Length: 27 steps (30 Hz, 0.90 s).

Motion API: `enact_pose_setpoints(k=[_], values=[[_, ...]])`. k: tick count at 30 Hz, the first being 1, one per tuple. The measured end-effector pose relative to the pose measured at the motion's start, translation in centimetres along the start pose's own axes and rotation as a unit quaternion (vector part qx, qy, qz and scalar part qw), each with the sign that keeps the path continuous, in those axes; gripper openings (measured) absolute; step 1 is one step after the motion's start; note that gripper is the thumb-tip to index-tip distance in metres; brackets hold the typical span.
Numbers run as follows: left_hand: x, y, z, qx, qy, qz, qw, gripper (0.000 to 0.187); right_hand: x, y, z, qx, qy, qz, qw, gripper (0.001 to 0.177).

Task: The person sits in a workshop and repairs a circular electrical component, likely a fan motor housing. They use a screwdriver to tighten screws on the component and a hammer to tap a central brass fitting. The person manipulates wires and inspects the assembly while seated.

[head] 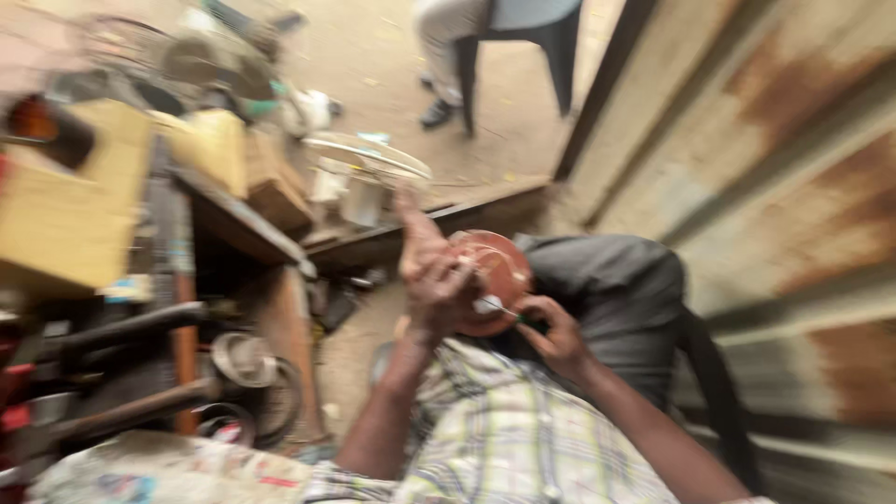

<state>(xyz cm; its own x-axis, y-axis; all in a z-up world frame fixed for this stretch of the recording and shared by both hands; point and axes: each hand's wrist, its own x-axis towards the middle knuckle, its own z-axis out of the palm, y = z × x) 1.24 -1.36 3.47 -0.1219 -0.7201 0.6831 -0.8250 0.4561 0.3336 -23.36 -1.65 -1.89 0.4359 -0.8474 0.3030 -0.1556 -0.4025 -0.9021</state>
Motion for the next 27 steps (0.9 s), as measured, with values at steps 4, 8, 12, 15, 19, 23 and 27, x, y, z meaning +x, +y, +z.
enact_pose_setpoints(k=[4,8,12,15,19,23,27], values=[[-0.9,0.2,-0.3,0.093,-0.025,-0.009,0.995,0.042,-0.7,0.7,0.8,0.008,0.004,0.007,1.000,0.031],[-0.8,1.2,-0.1,0.099,0.000,-0.012,0.995,0.032,-0.8,0.3,0.1,-0.020,0.007,0.018,1.000,0.030],[0.1,1.4,-0.9,0.124,-0.027,-0.038,0.991,0.025,-0.2,-1.0,0.0,-0.023,-0.002,0.013,1.000,0.032],[0.1,1.7,-0.6,0.130,-0.033,-0.053,0.990,0.020,-0.2,-1.2,-0.3,-0.027,-0.011,0.014,0.999,0.031],[-0.1,1.7,-0.4,0.120,-0.034,-0.076,0.989,0.017,-0.3,-1.0,-0.3,-0.017,-0.012,0.016,1.000,0.030],[-0.1,1.7,-0.2,0.108,-0.037,-0.088,0.990,0.019,-0.4,-0.7,-0.4,-0.013,-0.016,0.013,1.000,0.029],[-0.1,1.6,-0.2,0.097,-0.035,-0.093,0.990,0.019,-0.3,-0.8,-0.3,-0.011,-0.012,0.019,1.000,0.030]])
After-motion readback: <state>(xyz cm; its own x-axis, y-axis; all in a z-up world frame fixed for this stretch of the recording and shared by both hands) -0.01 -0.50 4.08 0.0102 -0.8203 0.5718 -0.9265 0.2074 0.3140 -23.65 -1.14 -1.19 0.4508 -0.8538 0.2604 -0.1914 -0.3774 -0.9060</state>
